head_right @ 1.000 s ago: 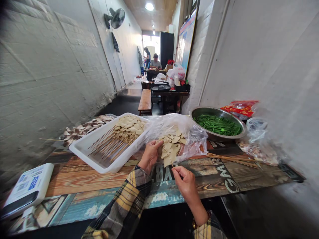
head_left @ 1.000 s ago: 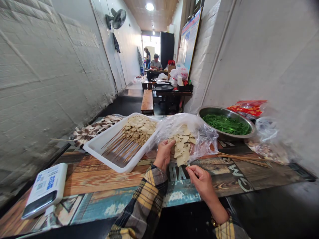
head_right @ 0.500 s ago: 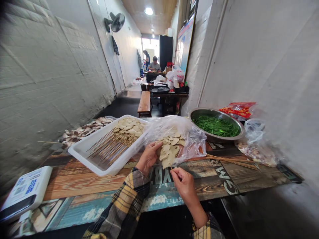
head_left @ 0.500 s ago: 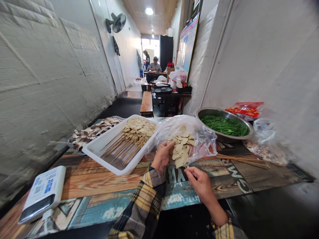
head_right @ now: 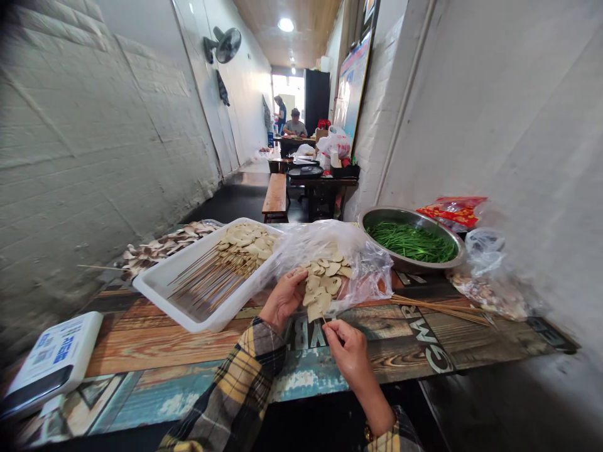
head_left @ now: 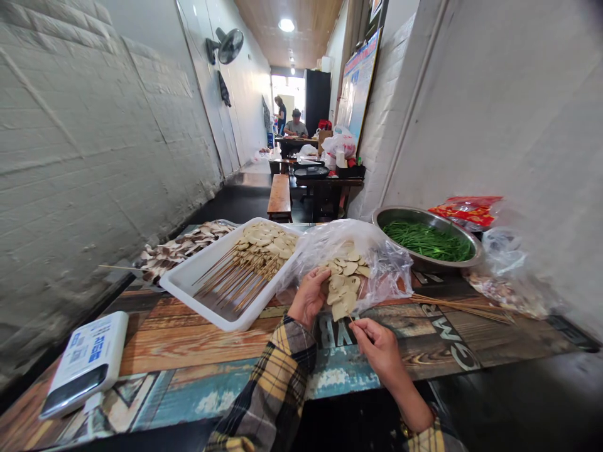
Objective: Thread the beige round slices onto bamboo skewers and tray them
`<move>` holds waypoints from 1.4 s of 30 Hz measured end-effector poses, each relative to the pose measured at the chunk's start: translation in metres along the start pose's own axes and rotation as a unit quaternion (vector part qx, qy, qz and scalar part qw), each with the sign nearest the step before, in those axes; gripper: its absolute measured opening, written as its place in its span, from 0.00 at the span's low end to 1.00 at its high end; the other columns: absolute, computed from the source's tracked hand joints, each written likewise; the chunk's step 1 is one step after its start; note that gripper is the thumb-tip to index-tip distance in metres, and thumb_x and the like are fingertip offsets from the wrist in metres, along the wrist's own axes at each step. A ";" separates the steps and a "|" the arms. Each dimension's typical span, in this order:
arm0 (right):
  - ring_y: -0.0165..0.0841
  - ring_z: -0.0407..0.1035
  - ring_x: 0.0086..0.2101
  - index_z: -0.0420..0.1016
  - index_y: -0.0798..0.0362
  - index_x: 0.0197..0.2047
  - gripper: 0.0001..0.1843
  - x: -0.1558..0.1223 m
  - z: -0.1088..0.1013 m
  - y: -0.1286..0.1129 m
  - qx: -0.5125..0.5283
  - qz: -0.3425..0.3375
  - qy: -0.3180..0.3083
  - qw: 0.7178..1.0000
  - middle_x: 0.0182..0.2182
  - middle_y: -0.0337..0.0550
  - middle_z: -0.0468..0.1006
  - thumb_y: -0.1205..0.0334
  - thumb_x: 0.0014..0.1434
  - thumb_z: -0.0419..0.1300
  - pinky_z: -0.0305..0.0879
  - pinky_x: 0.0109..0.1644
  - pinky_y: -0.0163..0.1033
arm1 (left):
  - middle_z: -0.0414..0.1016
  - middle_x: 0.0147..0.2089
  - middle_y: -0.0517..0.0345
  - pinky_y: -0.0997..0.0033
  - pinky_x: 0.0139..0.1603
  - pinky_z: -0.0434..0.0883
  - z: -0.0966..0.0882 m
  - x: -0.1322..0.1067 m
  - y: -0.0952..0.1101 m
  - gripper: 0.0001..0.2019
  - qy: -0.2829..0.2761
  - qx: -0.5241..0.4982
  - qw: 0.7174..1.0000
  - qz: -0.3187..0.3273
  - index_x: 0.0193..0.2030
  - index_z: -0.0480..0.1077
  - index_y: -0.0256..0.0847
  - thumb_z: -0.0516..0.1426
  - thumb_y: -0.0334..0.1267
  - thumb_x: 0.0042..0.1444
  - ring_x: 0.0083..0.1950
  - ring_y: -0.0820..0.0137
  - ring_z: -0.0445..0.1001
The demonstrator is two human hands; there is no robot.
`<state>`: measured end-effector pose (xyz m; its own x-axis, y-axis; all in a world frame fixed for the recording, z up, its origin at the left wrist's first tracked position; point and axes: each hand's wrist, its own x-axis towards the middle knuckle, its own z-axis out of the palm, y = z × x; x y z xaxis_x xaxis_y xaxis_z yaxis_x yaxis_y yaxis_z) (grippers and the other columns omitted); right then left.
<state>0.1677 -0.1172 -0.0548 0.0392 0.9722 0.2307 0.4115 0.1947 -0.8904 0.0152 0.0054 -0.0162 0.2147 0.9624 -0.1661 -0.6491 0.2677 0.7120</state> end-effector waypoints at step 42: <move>0.44 0.77 0.40 0.84 0.49 0.34 0.23 0.013 -0.049 0.014 -0.053 0.063 0.131 0.988 0.37 0.45 0.84 0.38 0.44 0.65 0.74 0.44 0.41 | 0.78 0.37 0.51 0.72 0.31 0.70 -0.002 -0.007 -0.018 0.17 -0.038 -0.037 0.998 0.029 0.41 0.70 0.37 0.60 0.50 0.53 0.30 0.70 0.76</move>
<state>0.2180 -0.1081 -0.0447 0.3255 0.9179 0.2269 0.4810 0.0459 -0.8755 0.0237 -0.0057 -0.0291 0.2278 0.9711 -0.0715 -0.7141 0.2165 0.6657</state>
